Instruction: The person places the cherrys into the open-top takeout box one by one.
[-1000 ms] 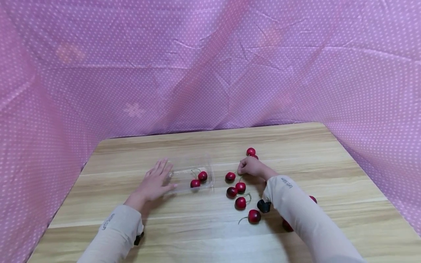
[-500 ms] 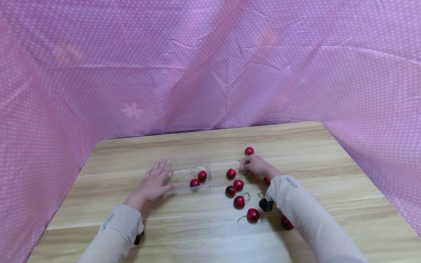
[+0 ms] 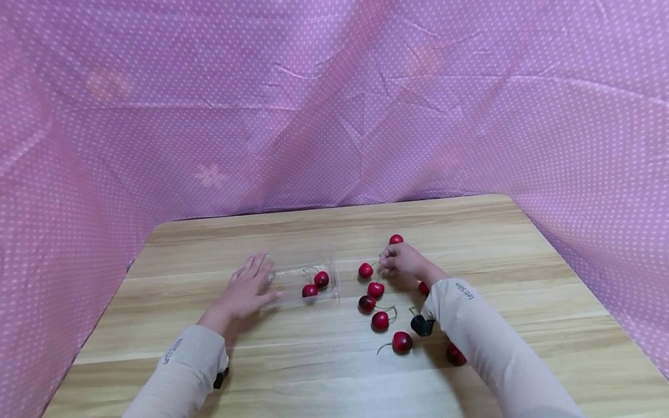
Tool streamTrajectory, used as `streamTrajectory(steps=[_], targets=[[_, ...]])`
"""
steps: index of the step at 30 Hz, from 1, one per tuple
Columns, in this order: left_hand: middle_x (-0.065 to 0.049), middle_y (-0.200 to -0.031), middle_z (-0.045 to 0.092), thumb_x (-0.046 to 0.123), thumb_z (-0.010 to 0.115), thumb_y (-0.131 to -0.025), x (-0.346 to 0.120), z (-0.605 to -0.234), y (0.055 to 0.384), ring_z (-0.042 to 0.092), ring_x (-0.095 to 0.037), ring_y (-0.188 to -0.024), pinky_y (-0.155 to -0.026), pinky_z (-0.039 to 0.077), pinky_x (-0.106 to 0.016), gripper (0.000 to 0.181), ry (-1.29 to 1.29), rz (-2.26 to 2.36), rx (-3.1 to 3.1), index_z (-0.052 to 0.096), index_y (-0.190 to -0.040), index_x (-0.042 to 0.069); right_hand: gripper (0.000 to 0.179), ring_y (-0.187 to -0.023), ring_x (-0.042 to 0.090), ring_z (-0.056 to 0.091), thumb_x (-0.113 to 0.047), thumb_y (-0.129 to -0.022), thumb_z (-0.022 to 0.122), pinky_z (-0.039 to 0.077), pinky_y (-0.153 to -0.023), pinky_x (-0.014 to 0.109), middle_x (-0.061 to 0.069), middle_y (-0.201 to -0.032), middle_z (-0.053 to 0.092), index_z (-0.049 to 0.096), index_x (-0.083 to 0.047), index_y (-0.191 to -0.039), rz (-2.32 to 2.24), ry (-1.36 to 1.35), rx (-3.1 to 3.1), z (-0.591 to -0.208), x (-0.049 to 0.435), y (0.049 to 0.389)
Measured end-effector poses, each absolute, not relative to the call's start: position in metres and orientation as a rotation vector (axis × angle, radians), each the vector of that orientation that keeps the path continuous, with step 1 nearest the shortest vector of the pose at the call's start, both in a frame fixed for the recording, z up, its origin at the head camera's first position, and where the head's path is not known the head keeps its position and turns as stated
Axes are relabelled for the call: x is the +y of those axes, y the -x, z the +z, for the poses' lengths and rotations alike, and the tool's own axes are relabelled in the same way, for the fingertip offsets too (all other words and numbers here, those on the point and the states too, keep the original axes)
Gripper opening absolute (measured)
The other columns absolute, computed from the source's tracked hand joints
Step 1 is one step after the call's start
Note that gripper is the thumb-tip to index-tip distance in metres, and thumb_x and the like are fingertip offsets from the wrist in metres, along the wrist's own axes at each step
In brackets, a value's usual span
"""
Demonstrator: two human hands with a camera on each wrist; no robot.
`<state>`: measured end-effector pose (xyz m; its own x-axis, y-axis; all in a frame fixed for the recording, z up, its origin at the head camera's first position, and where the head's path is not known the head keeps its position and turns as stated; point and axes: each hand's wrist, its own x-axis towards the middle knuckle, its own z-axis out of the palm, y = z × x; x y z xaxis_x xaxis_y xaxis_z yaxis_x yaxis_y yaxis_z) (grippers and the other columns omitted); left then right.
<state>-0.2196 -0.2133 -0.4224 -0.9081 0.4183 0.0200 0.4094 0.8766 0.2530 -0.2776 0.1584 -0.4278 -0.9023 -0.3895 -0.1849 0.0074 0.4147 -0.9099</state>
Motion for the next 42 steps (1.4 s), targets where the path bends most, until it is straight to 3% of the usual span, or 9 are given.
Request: streamTrajectory(steps=[6, 13, 20, 31, 42], targets=[[-0.013, -0.143, -0.001, 0.047, 0.050, -0.082, -0.214, -0.422, 0.219, -0.004, -0.031, -0.128, -0.097, 0.010, -0.056, 0.076, -0.664, 0.408, 3.004, 0.018, -0.138, 0.006, 0.009, -0.072, 0.018, 0.056, 0.002, -0.082, 0.051, 0.049, -0.067, 0.030, 0.009, -0.079, 0.056, 0.055, 0.009, -0.088, -1.518, 0.378, 2.357, -0.423, 0.155, 0.276], [-0.014, -0.143, 0.000, 0.048, 0.050, -0.082, -0.215, -0.422, 0.221, 0.000, -0.034, -0.128, -0.096, 0.011, -0.056, 0.076, -0.668, 0.385, 3.018, 0.021, -0.137, 0.005, 0.012, -0.072, 0.019, 0.055, 0.004, -0.084, 0.048, 0.048, -0.072, 0.038, 0.011, -0.077, 0.056, 0.054, 0.013, -0.090, -1.623, 0.408, 2.286, -0.416, 0.148, 0.277], [-0.013, -0.143, 0.000, 0.048, 0.050, -0.082, -0.213, -0.421, 0.220, -0.002, -0.032, -0.128, -0.096, 0.010, -0.056, 0.076, -0.668, 0.399, 3.007, 0.018, -0.138, 0.007, 0.016, -0.069, 0.014, 0.055, 0.005, -0.085, 0.045, 0.048, -0.072, 0.035, 0.009, -0.077, 0.057, 0.051, 0.015, -0.096, -1.777, 0.248, 2.206, -0.409, 0.143, 0.277], [-0.016, -0.142, 0.001, 0.047, 0.050, -0.082, -0.211, -0.422, 0.220, 0.000, -0.035, -0.127, -0.097, 0.011, -0.055, 0.076, -0.663, 0.375, 3.001, 0.019, -0.137, 0.005, 0.017, -0.067, 0.012, 0.056, 0.002, -0.085, 0.047, 0.049, -0.070, 0.028, 0.010, -0.080, 0.056, 0.049, 0.015, -0.096, -1.931, 0.205, 2.122, -0.400, 0.136, 0.276], [-0.013, -0.143, -0.001, 0.048, 0.049, -0.082, -0.211, -0.423, 0.222, -0.003, -0.032, -0.128, -0.097, 0.010, -0.055, 0.077, -0.658, 0.386, 3.000, 0.017, -0.138, 0.007, 0.015, -0.066, 0.013, 0.058, 0.004, -0.084, 0.048, 0.049, -0.069, 0.027, 0.006, -0.077, 0.056, 0.049, 0.014, -0.095, -2.040, 0.190, 2.043, -0.394, 0.121, 0.272]])
